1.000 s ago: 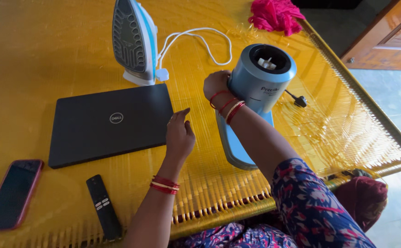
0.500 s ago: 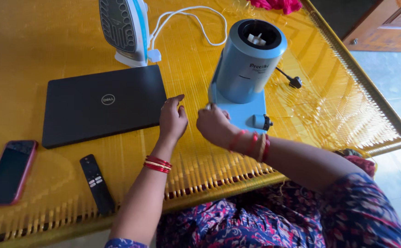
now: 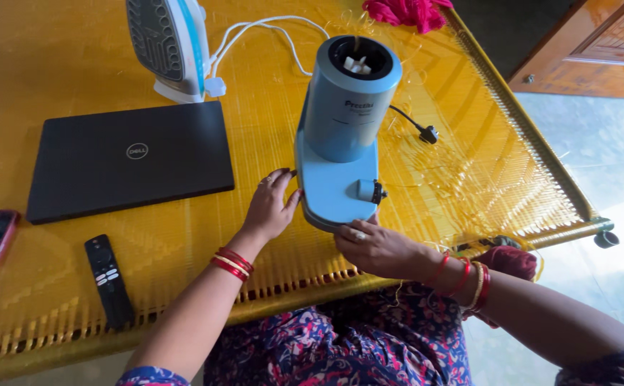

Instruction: The person wipes a blue blender base with a cloth and turns it over to inspect and clean the bottom surface.

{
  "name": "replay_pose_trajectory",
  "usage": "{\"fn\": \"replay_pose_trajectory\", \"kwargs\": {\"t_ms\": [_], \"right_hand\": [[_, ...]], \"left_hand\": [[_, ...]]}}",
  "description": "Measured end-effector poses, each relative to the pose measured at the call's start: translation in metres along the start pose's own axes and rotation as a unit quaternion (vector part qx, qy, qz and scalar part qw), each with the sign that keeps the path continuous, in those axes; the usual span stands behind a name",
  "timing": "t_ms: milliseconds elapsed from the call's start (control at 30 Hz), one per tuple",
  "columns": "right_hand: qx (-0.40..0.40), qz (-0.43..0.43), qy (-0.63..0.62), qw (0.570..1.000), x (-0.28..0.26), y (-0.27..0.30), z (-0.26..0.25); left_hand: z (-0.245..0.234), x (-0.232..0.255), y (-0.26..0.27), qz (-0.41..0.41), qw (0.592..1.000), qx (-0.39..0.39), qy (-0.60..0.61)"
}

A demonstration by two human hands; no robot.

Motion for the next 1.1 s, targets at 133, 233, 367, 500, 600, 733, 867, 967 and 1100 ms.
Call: {"fn": "replay_pose_trajectory", "kwargs": {"t_ms": [133, 233, 367, 500, 600, 733, 867, 967, 1100], "right_hand": [[-0.024, 0.099, -0.112, 0.988, 0.027, 0.045, 0.027], [0.069, 0.256, -0.253, 0.93, 0.071, 0.086, 0.015], [0.212, 0.389, -0.155, 0.883, 0.089, 0.09, -0.049], [0.199, 0.394, -0.153, 0.884, 0.1, 0.044, -0.069], [0.108, 0.378, -0.187, 0.9, 0.105, 0.006, -0.043], [-0.018, 0.4, -0.193, 0.896, 0.116, -0.012, -0.003], [-0.09, 0.32, -0.189, 0.924, 0.109, -0.022, 0.014], [-0.087, 0.289, -0.092, 0.949, 0.091, -0.031, 0.011], [-0.102, 0.294, -0.112, 0.944, 0.087, -0.031, 0.007]], "left_hand": [[0.004, -0.003, 0.0, -0.012, 1.0, -0.019, 0.011], [0.006, -0.004, 0.002, -0.012, 1.0, -0.011, 0.011], [-0.002, 0.001, -0.001, -0.002, 1.0, 0.0, 0.001], [-0.011, 0.023, -0.002, 0.055, 0.997, -0.047, -0.032], [-0.009, 0.043, 0.002, 0.087, 0.993, -0.071, -0.038], [-0.01, 0.045, 0.0, 0.105, 0.988, -0.083, -0.075], [-0.01, 0.043, -0.001, 0.107, 0.987, -0.085, -0.083], [-0.014, 0.043, -0.002, 0.105, 0.989, -0.082, -0.067], [-0.015, 0.044, -0.001, 0.093, 0.986, -0.096, -0.097]]}}
Point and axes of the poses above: each hand's wrist, its own y-axis away from the middle knuckle, its own z-axis out of the palm, x = y × z, the point moved 6 cm from there along -y, towards the middle knuckle, and after that the axes turned 6 degrees about -x, right-handed, at the moved point
